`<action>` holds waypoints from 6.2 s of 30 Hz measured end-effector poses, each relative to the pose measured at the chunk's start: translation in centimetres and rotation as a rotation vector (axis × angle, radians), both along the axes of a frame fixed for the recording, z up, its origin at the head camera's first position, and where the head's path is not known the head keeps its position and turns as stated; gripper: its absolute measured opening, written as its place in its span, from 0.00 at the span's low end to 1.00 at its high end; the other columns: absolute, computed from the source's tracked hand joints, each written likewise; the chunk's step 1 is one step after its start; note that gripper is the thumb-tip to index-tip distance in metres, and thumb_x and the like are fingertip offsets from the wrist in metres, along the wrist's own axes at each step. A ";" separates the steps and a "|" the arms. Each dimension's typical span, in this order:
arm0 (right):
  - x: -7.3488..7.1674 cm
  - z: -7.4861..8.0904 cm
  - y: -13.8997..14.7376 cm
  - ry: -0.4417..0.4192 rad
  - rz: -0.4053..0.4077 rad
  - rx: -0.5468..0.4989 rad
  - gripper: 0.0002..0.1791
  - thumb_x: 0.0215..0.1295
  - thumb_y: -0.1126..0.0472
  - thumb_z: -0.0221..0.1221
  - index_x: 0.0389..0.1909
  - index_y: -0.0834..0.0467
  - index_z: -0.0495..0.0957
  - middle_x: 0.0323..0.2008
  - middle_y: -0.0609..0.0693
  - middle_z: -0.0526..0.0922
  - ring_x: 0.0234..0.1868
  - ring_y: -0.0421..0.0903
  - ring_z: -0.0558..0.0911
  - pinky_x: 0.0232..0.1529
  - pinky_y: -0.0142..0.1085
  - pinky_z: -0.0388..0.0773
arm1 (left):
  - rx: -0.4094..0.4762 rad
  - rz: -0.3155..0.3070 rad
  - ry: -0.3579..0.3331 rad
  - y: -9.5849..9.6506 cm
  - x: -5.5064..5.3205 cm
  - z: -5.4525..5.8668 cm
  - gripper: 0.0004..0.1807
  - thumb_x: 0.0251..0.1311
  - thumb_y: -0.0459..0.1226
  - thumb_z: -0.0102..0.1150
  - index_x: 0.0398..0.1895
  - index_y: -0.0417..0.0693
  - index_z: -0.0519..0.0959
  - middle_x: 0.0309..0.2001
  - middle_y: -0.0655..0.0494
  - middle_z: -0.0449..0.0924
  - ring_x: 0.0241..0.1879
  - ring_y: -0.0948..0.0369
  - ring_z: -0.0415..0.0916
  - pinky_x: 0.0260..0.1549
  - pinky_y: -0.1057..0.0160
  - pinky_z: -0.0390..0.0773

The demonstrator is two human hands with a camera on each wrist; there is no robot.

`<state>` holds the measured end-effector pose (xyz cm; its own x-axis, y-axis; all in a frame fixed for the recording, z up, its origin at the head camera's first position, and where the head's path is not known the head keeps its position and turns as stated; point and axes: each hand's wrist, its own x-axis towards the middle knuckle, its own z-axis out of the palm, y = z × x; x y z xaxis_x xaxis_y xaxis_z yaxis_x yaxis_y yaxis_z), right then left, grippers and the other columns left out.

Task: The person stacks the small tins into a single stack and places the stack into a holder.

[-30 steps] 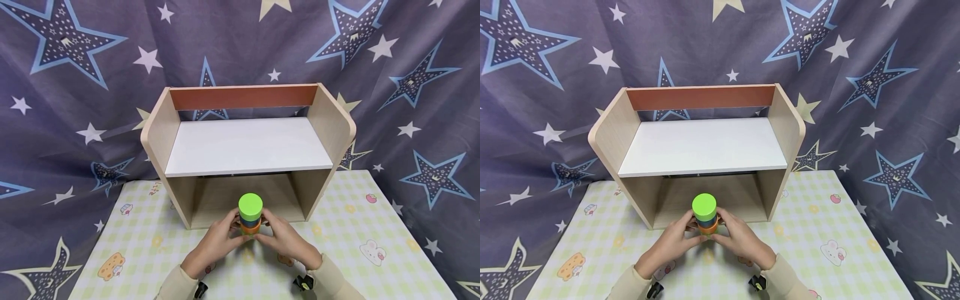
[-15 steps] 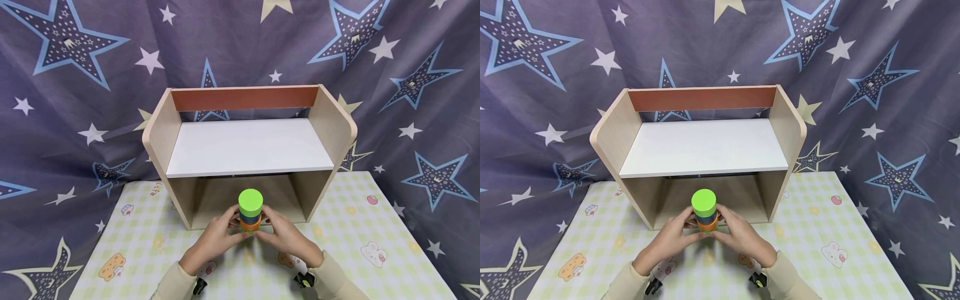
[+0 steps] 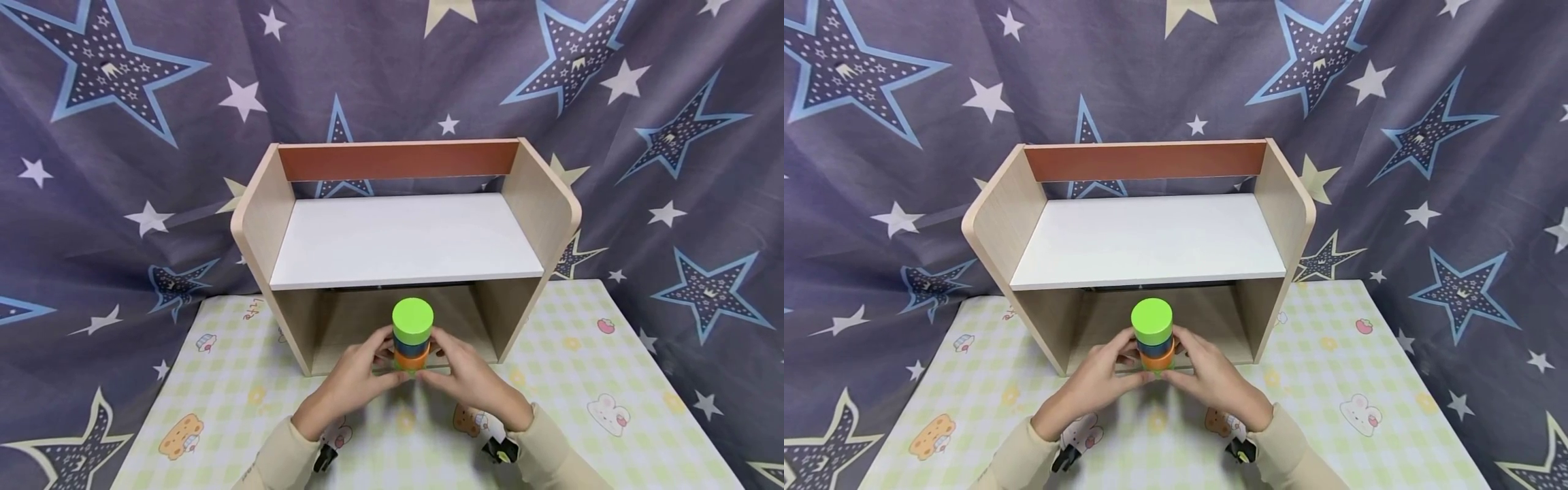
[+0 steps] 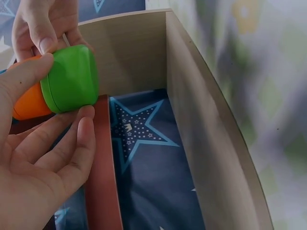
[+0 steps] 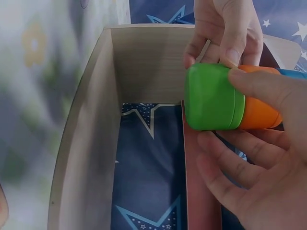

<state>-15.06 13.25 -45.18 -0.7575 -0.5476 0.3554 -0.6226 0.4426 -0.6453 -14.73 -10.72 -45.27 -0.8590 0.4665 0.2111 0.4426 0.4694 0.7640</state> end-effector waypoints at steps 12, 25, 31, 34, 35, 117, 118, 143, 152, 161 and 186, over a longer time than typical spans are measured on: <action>0.1 1.2 0.2 0.008 -0.005 -0.016 0.39 0.61 0.61 0.71 0.71 0.58 0.64 0.55 0.49 0.79 0.53 0.44 0.80 0.49 0.45 0.82 | 0.028 -0.015 0.031 0.1 -0.3 1.0 0.41 0.58 0.46 0.73 0.73 0.54 0.65 0.53 0.60 0.83 0.46 0.65 0.81 0.45 0.57 0.82; 0.3 2.5 0.3 0.087 -0.003 -0.064 0.40 0.58 0.62 0.73 0.70 0.59 0.66 0.51 0.49 0.82 0.49 0.43 0.81 0.46 0.42 0.82 | 0.049 -0.021 0.051 0.0 -0.2 2.8 0.40 0.56 0.43 0.75 0.71 0.55 0.67 0.52 0.62 0.84 0.44 0.67 0.81 0.46 0.57 0.82; 0.1 3.2 0.4 0.111 0.012 -0.087 0.41 0.57 0.62 0.73 0.70 0.60 0.65 0.52 0.49 0.81 0.50 0.43 0.81 0.46 0.44 0.82 | 0.053 -0.034 0.092 -0.1 -0.3 3.7 0.40 0.55 0.41 0.76 0.70 0.53 0.68 0.52 0.61 0.84 0.44 0.67 0.81 0.45 0.57 0.82; 0.1 3.6 0.4 0.109 0.017 -0.090 0.41 0.58 0.61 0.73 0.71 0.60 0.64 0.52 0.49 0.81 0.50 0.42 0.81 0.47 0.43 0.82 | 0.046 -0.040 0.115 -0.1 -0.4 4.1 0.40 0.55 0.43 0.76 0.70 0.52 0.67 0.51 0.62 0.84 0.44 0.67 0.81 0.46 0.56 0.82; 0.0 3.8 0.4 0.108 0.018 -0.091 0.41 0.59 0.61 0.73 0.71 0.60 0.64 0.52 0.48 0.81 0.50 0.42 0.81 0.47 0.44 0.82 | 0.042 -0.042 0.120 -0.1 -0.4 4.3 0.41 0.55 0.43 0.76 0.71 0.52 0.67 0.50 0.62 0.84 0.44 0.67 0.81 0.46 0.57 0.82; -2.9 13.8 0.2 0.217 -0.001 -0.214 0.37 0.58 0.65 0.73 0.68 0.57 0.69 0.47 0.47 0.83 0.46 0.43 0.81 0.49 0.46 0.80 | 0.087 -0.077 0.371 -0.1 -3.3 14.9 0.42 0.56 0.43 0.75 0.73 0.56 0.66 0.53 0.60 0.83 0.43 0.68 0.81 0.45 0.56 0.82; -3.0 13.8 0.2 0.215 -0.002 -0.214 0.37 0.58 0.65 0.73 0.68 0.57 0.69 0.48 0.47 0.83 0.46 0.43 0.81 0.49 0.46 0.80 | 0.089 -0.077 0.363 -0.1 -3.4 14.8 0.42 0.56 0.43 0.75 0.73 0.56 0.66 0.53 0.59 0.83 0.43 0.67 0.82 0.45 0.56 0.83; -4.8 13.4 -0.2 0.158 -0.028 -0.226 0.40 0.62 0.64 0.70 0.73 0.56 0.63 0.54 0.50 0.82 0.50 0.43 0.81 0.50 0.43 0.80 | 0.116 0.005 0.232 0.1 -5.3 14.5 0.40 0.57 0.48 0.73 0.73 0.57 0.66 0.51 0.63 0.84 0.42 0.67 0.81 0.45 0.56 0.79; -5.1 13.5 -0.4 0.150 -0.051 -0.224 0.38 0.64 0.63 0.68 0.73 0.55 0.63 0.54 0.52 0.82 0.50 0.45 0.81 0.50 0.43 0.80 | 0.113 0.022 0.227 0.1 -5.7 14.5 0.39 0.58 0.47 0.73 0.72 0.56 0.67 0.52 0.62 0.83 0.42 0.66 0.81 0.49 0.53 0.77; -5.3 13.3 -0.4 0.169 -0.091 -0.220 0.36 0.65 0.63 0.68 0.72 0.58 0.64 0.56 0.55 0.82 0.49 0.48 0.84 0.49 0.44 0.81 | 0.114 0.047 0.212 0.2 -6.0 14.3 0.37 0.60 0.46 0.71 0.72 0.55 0.67 0.53 0.59 0.83 0.43 0.67 0.82 0.51 0.53 0.78; -5.5 13.4 -0.6 0.196 -0.159 -0.255 0.39 0.60 0.69 0.70 0.71 0.59 0.62 0.35 0.49 0.82 0.35 0.42 0.82 0.40 0.39 0.84 | 0.143 0.128 0.213 0.1 -5.9 14.3 0.35 0.60 0.41 0.72 0.69 0.48 0.68 0.35 0.62 0.83 0.38 0.64 0.82 0.46 0.59 0.81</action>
